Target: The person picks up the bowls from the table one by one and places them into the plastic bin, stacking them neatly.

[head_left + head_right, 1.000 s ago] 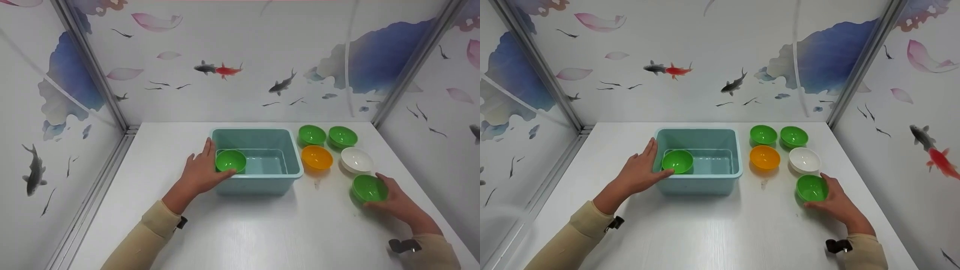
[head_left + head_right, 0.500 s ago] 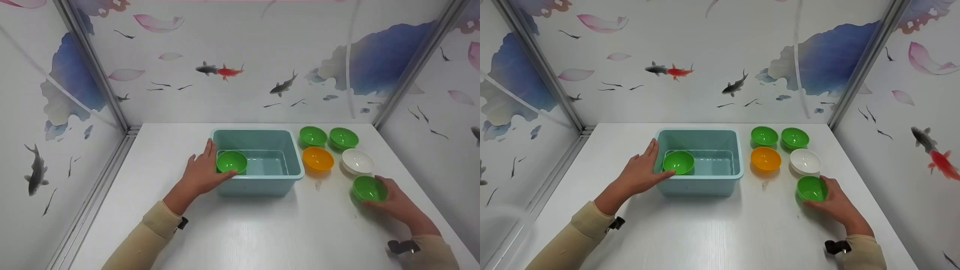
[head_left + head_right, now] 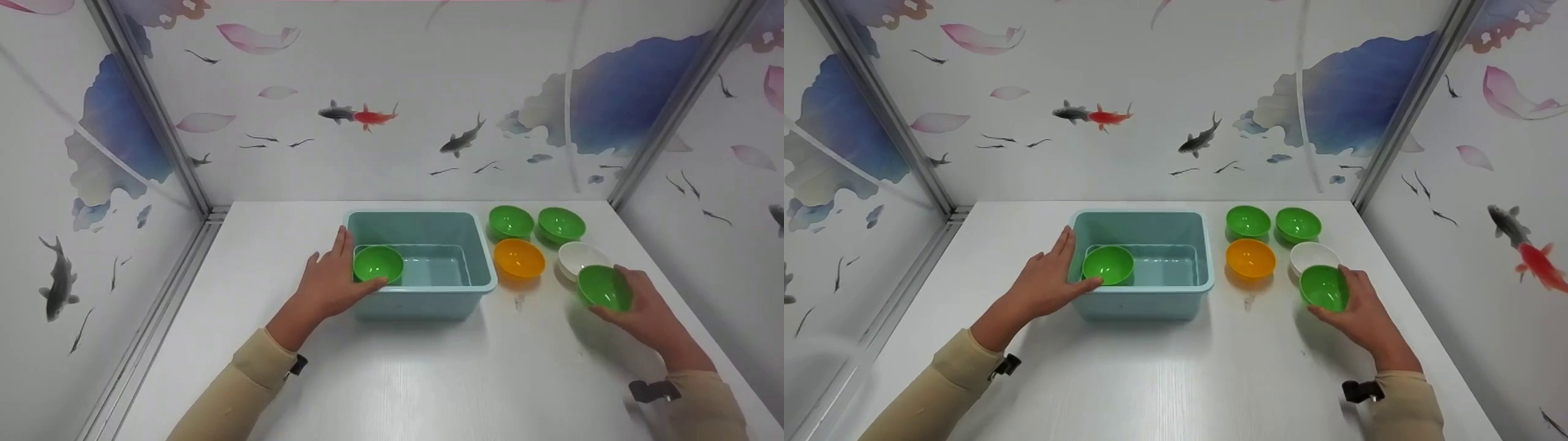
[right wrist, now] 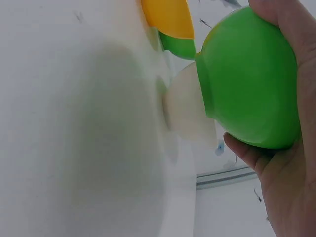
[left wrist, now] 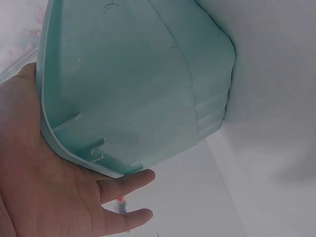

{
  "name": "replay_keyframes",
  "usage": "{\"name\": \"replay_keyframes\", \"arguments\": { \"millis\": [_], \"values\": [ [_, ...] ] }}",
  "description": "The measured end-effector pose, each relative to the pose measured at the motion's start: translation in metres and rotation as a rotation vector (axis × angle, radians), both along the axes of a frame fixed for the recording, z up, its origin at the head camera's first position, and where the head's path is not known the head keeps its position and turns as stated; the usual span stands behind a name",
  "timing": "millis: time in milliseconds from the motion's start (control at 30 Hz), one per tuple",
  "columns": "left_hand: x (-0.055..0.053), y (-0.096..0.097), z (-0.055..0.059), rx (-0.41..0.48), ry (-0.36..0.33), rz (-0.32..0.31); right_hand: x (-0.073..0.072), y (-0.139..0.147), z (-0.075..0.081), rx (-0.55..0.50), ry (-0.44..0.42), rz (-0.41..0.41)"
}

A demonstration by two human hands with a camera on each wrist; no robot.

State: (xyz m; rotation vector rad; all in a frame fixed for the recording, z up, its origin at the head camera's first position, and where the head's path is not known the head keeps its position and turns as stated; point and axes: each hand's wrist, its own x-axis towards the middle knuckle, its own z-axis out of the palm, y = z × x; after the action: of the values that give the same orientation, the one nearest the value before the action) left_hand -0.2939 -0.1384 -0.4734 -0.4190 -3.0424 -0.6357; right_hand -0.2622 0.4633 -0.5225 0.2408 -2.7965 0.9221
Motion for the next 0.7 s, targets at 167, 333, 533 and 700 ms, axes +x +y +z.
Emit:
{"name": "replay_keyframes", "arguments": {
  "millis": [167,333,533,700],
  "values": [
    [0.001,0.001,0.001,0.005,0.004,-0.010,-0.005,-0.008,0.012,0.008,0.065,0.027],
    [0.001,0.000,0.001,0.005,0.004,-0.006,-0.014,-0.020,0.023,0.007,0.112,0.049],
    [-0.001,0.000,0.000,0.002,0.004,-0.003,-0.023,-0.033,0.032,0.001,0.122,0.080],
    [-0.002,-0.001,-0.001,-0.009,0.002,-0.002,-0.027,-0.045,0.041,-0.006,0.133,0.103]
  ]
}}
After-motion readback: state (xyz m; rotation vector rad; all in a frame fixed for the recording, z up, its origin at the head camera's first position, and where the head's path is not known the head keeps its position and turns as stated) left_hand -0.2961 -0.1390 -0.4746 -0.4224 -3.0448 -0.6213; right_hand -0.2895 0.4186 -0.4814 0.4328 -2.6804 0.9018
